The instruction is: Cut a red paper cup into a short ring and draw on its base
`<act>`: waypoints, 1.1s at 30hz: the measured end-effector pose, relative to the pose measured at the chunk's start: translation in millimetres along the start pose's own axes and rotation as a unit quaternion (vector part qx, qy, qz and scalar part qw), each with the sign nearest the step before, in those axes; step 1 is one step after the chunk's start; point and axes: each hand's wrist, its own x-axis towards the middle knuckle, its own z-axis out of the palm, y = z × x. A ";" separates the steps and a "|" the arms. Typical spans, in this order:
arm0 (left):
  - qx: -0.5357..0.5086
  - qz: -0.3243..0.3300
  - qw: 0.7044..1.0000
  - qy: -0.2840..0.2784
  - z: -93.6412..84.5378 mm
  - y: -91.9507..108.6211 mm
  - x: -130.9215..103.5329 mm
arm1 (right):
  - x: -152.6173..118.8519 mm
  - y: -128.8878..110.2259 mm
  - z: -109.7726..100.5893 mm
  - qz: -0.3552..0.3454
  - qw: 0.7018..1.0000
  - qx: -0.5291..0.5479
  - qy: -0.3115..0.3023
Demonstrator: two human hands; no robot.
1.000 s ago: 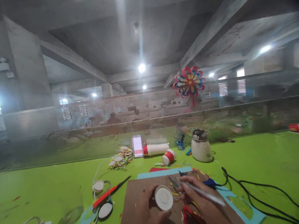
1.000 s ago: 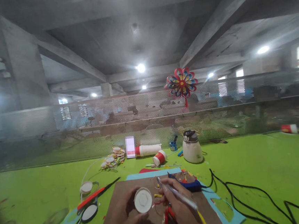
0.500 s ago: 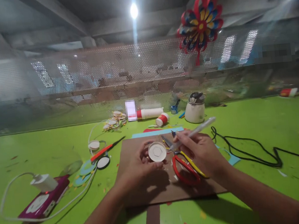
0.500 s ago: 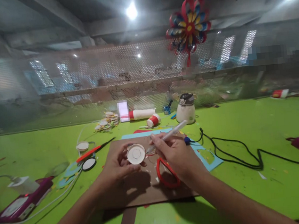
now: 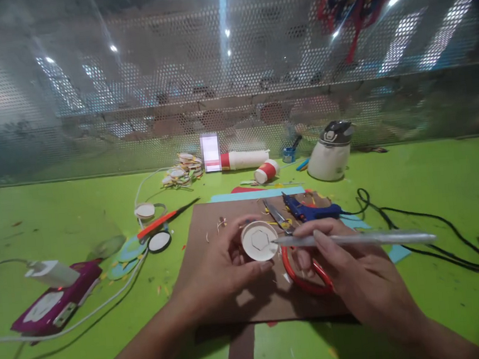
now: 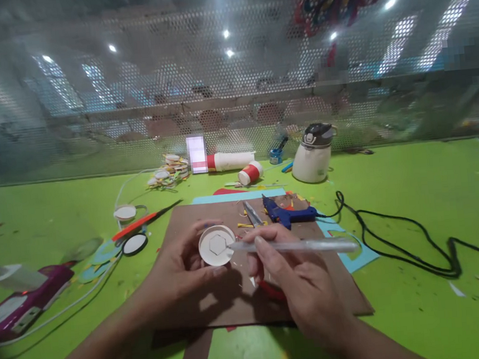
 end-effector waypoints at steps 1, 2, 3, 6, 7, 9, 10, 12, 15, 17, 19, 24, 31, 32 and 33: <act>0.005 0.005 1.000 -0.001 0.1 -0.8 0.1 | -2.0 0.8 0.1 0.007 1.000 0.020 -0.009; 0.011 0.010 1.000 -0.001 0.2 -1.5 0.1 | -3.4 1.7 0.2 0.011 0.999 0.037 -0.015; 0.017 0.014 1.000 0.001 0.3 -2.3 0.1 | -4.3 2.4 0.3 0.015 0.999 0.047 -0.018; 0.038 0.023 0.999 0.015 0.1 -4.0 0.4 | -4.3 3.4 1.1 0.023 0.999 0.034 -0.015; 0.047 0.023 0.998 0.019 -0.3 -4.2 0.6 | -4.1 3.1 1.8 0.028 0.999 0.020 -0.017; 0.064 0.023 0.997 0.023 -1.3 -4.4 1.0 | -4.1 1.3 4.0 0.031 0.999 -0.021 -0.011; 0.073 0.022 0.997 0.022 -1.9 -4.3 1.1 | -4.6 0.0 5.7 0.031 0.999 -0.042 0.002; 0.086 0.017 0.996 0.017 -2.7 -3.7 1.4 | -6.2 -2.8 9.5 0.039 0.996 -0.073 0.041; 0.089 0.016 0.996 0.003 -2.4 -2.4 1.5 | -8.5 -5.3 14.7 0.061 0.991 -0.082 0.087; 0.093 0.017 0.996 0.000 -1.5 -1.3 1.6 | -8.6 -4.8 16.1 0.064 0.991 -0.078 0.088; 0.110 0.015 0.994 0.003 -0.5 -0.3 1.6 | -7.4 -3.0 15.9 0.041 0.994 -0.073 0.072; 0.138 0.008 0.990 0.004 -0.9 0.3 1.1 | -4.6 0.5 13.4 -0.036 0.995 -0.085 0.026; 0.183 0.038 0.982 -0.003 -7.4 -5.1 -0.1 | -7.0 0.6 13.2 -0.039 0.996 -0.078 0.002; 0.170 0.042 0.984 -0.011 -7.4 -5.4 -0.4 | -7.1 0.7 13.3 -0.040 0.996 -0.076 0.004; 0.157 0.043 0.986 -0.020 -7.1 -5.4 -0.6 | -7.0 0.9 13.4 -0.039 0.997 -0.073 0.004</act>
